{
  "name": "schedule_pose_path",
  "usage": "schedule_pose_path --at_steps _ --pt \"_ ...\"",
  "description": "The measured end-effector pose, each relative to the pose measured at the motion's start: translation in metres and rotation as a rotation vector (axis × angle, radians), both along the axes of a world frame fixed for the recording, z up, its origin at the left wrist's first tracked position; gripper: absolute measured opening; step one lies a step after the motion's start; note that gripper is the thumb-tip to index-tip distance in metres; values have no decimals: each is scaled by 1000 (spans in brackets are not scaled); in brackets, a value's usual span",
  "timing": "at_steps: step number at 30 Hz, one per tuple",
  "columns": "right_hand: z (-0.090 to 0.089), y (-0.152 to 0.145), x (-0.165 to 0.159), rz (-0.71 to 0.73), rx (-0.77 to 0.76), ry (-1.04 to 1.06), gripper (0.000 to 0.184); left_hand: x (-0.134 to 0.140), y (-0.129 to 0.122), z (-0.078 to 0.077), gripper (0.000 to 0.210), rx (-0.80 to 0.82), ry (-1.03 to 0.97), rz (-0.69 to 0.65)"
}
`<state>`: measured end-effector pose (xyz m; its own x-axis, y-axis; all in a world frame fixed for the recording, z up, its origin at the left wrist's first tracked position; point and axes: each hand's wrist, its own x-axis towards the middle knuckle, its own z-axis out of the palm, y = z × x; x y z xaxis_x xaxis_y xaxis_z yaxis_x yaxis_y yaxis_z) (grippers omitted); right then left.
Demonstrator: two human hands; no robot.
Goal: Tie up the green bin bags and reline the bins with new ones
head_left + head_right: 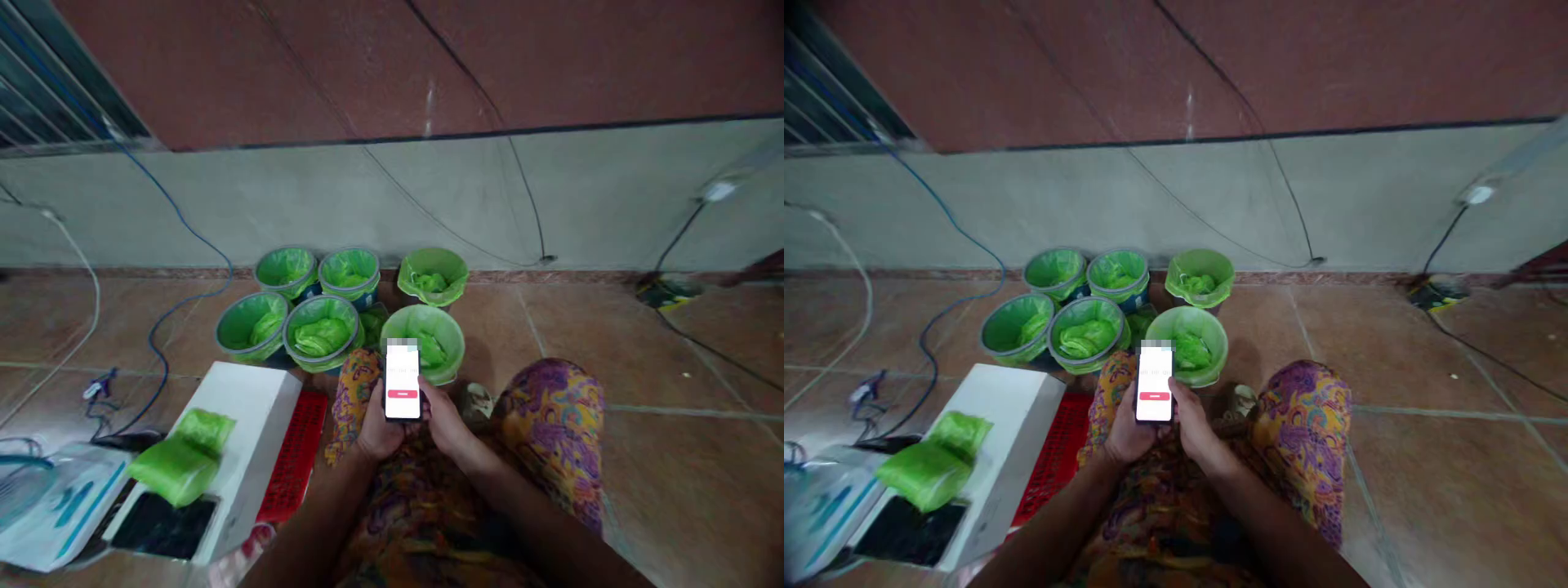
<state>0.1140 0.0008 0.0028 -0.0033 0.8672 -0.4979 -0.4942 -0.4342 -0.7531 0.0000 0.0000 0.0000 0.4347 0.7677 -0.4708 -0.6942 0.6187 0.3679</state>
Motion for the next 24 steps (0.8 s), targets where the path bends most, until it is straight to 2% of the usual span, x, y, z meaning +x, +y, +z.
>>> schedule_pose_path --at_steps 14,24 --pt "14 -1 -2 31 -40 12 41 -6 1 -15 61 -17 -35 -72" --pt "9 0 -1 48 -61 2 40 -6 1 -10 58 -43 -7 -76"
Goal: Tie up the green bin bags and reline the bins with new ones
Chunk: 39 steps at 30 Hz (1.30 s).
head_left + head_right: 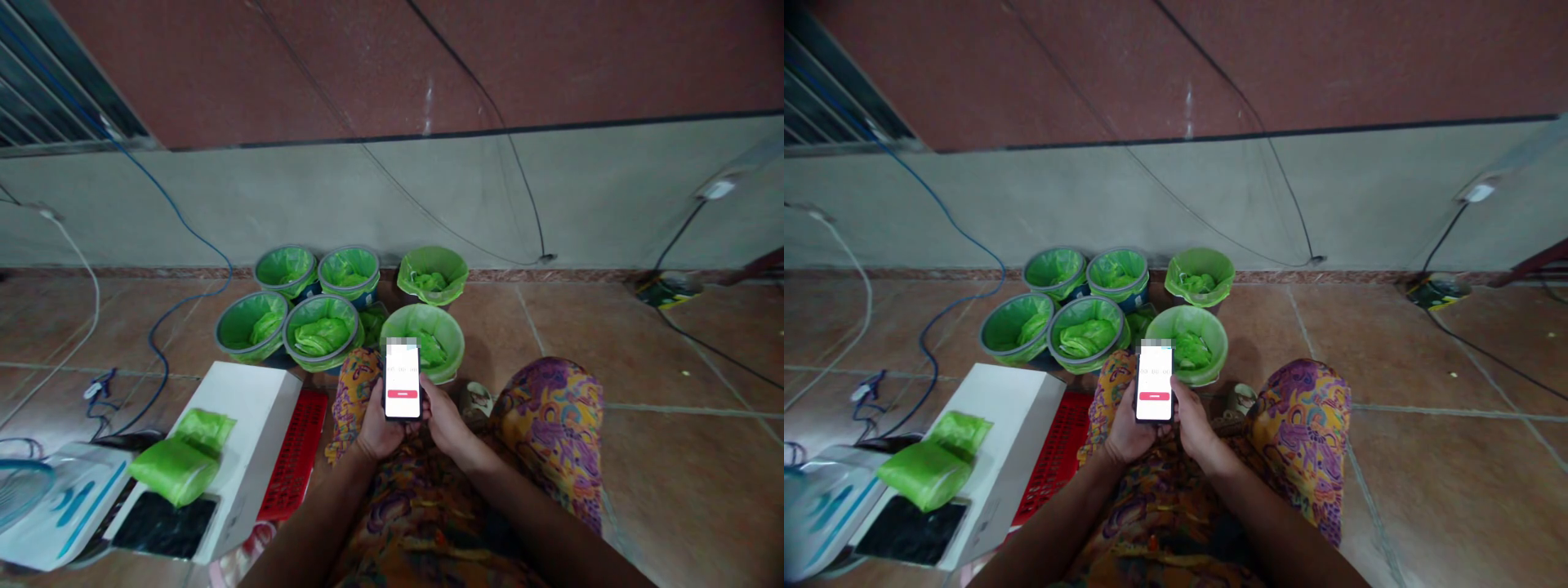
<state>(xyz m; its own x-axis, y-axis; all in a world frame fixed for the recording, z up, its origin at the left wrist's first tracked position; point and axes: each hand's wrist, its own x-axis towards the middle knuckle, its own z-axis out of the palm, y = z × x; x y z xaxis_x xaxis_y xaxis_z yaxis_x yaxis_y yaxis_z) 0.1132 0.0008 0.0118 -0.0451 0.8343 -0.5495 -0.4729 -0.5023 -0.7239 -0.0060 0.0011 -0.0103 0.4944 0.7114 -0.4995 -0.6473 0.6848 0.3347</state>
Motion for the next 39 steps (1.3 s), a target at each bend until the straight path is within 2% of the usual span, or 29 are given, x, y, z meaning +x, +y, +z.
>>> schedule_pose_path --at_steps 13,24,32,39 --pt "-1 -2 0 -32 29 -17 34 2 0 2 63 33 -16 13" --pt "0 -1 0 -47 -1 -2 38 2 -1 6 60 1 10 1" --pt "-1 0 0 -63 -8 -23 39 0 0 1 58 -7 13 -14" --pt "2 0 0 -87 24 -13 40 2 -1 8 59 2 32 9"
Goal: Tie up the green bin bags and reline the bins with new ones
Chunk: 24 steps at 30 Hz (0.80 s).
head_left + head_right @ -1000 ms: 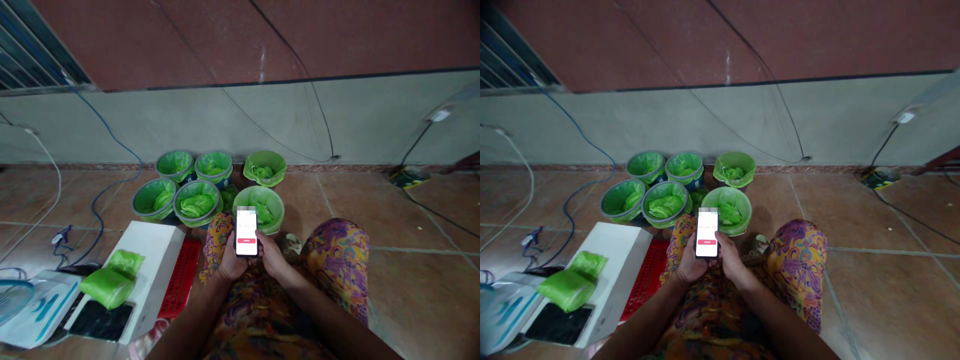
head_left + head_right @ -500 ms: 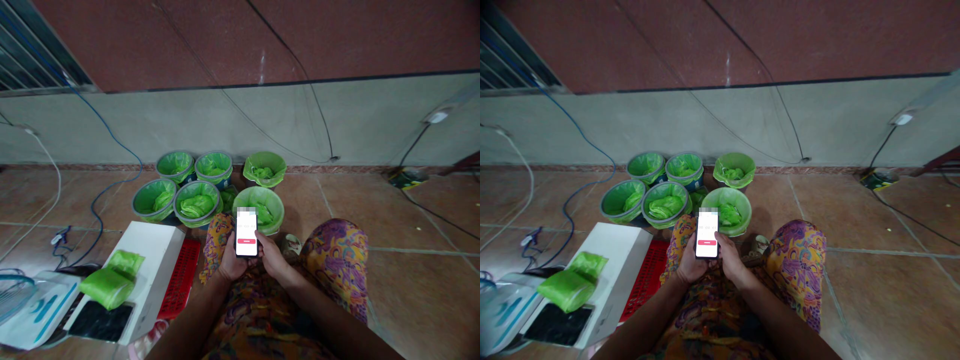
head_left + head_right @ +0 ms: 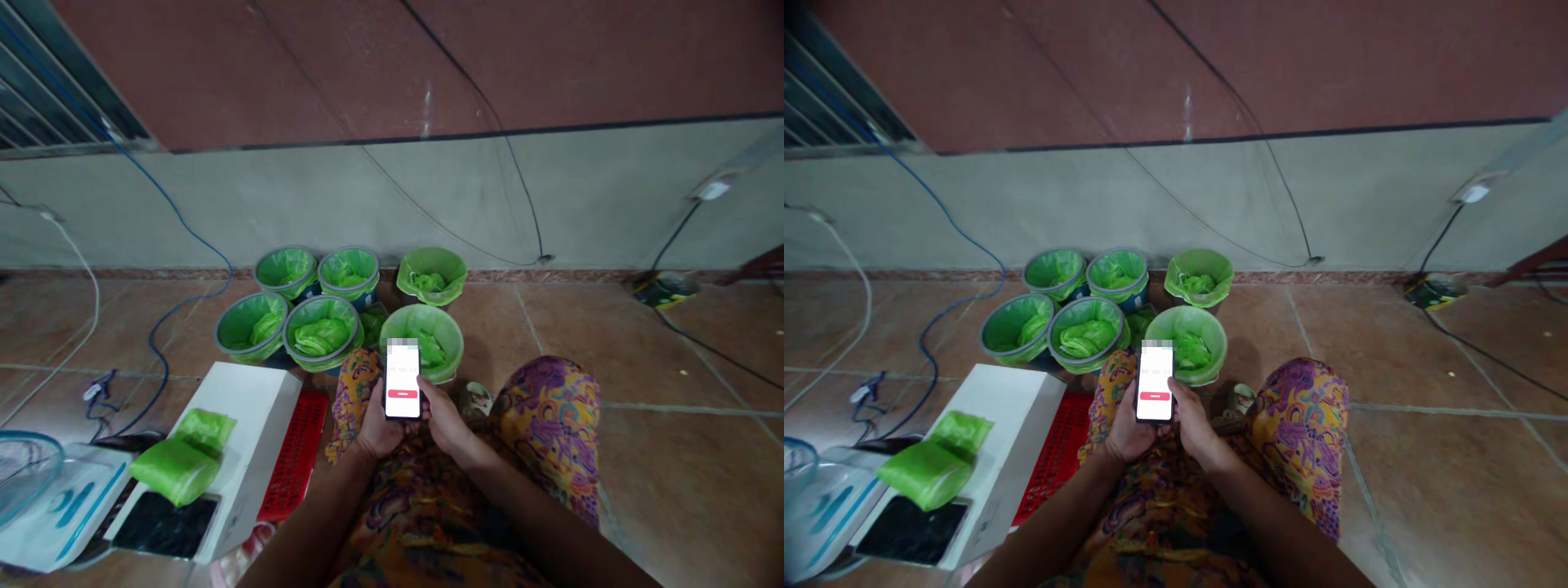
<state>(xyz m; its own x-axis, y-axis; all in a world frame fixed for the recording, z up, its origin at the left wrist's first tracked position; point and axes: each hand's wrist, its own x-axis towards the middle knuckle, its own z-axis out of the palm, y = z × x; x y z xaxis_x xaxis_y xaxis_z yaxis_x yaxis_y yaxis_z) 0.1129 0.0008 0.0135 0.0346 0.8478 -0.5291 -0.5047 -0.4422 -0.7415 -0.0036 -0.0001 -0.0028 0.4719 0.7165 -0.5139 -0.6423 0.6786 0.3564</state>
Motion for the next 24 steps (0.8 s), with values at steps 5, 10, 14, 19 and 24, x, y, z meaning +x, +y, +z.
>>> schedule_pose_path --at_steps 5,10,14,19,24 --pt "2 -1 0 24 -14 2 38 0 0 -2 59 10 -3 -10" --pt "-1 -2 1 41 -17 18 37 0 1 -5 55 5 -34 3" --pt "-5 -2 2 57 -16 38 38 -1 1 -7 61 -19 -45 -5" --pt "-7 -2 2 18 -57 85 40 -3 0 -4 74 27 -25 -35" --pt "-9 -4 4 11 -46 129 37 -3 -1 2 75 37 -42 -26"
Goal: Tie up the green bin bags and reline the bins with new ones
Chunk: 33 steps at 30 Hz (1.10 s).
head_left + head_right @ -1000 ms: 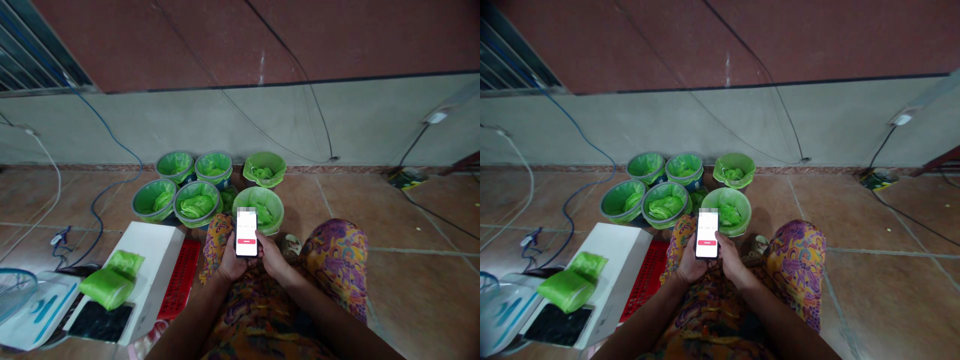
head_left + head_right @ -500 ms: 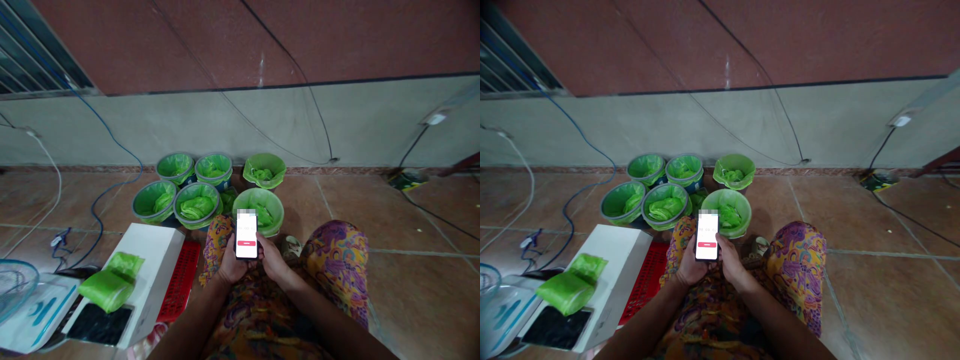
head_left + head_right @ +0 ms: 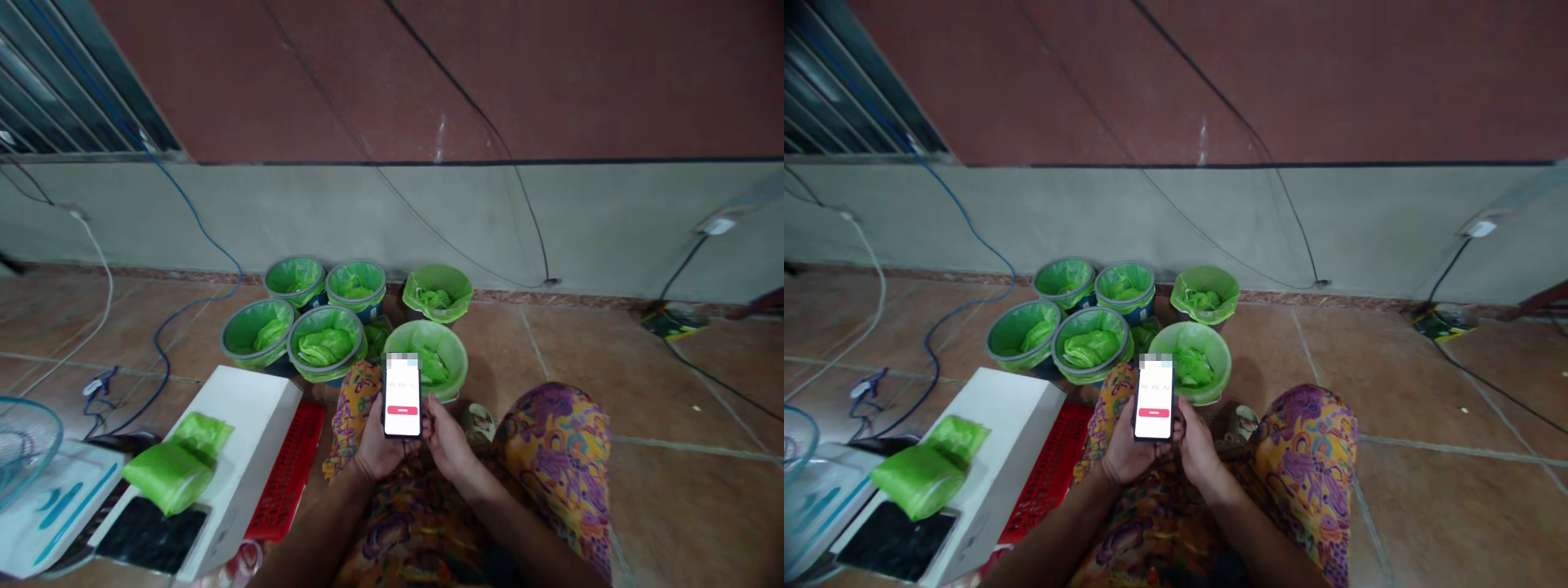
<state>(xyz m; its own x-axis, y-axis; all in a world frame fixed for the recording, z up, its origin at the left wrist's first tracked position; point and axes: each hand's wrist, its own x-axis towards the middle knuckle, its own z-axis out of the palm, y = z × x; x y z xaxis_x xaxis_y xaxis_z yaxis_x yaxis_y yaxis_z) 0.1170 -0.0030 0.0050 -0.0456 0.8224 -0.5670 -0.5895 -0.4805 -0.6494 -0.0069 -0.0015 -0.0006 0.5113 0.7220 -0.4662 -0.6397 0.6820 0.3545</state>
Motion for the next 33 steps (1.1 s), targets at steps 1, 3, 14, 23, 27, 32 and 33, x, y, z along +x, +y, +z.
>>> schedule_pose_path --at_steps 1,3,14,23,27,32,33 --pt "-1 -1 1 6 -4 10 37 -1 0 1 73 0 -17 12" --pt "-3 -4 5 23 -31 18 36 -3 -1 4 68 -6 -39 55" --pt "-19 -15 20 218 -209 -56 47 -74 0 22 69 18 -4 400" --pt "-21 -12 12 285 -276 -56 41 -123 -11 18 74 36 6 547" --pt "-24 -14 11 312 -258 -74 46 -128 -14 16 70 12 19 563" --pt "-24 -13 10 397 -238 -42 51 -127 -15 17 71 -1 9 561" --pt "-20 -11 8 418 -212 -35 53 -126 -15 17 72 0 4 550"
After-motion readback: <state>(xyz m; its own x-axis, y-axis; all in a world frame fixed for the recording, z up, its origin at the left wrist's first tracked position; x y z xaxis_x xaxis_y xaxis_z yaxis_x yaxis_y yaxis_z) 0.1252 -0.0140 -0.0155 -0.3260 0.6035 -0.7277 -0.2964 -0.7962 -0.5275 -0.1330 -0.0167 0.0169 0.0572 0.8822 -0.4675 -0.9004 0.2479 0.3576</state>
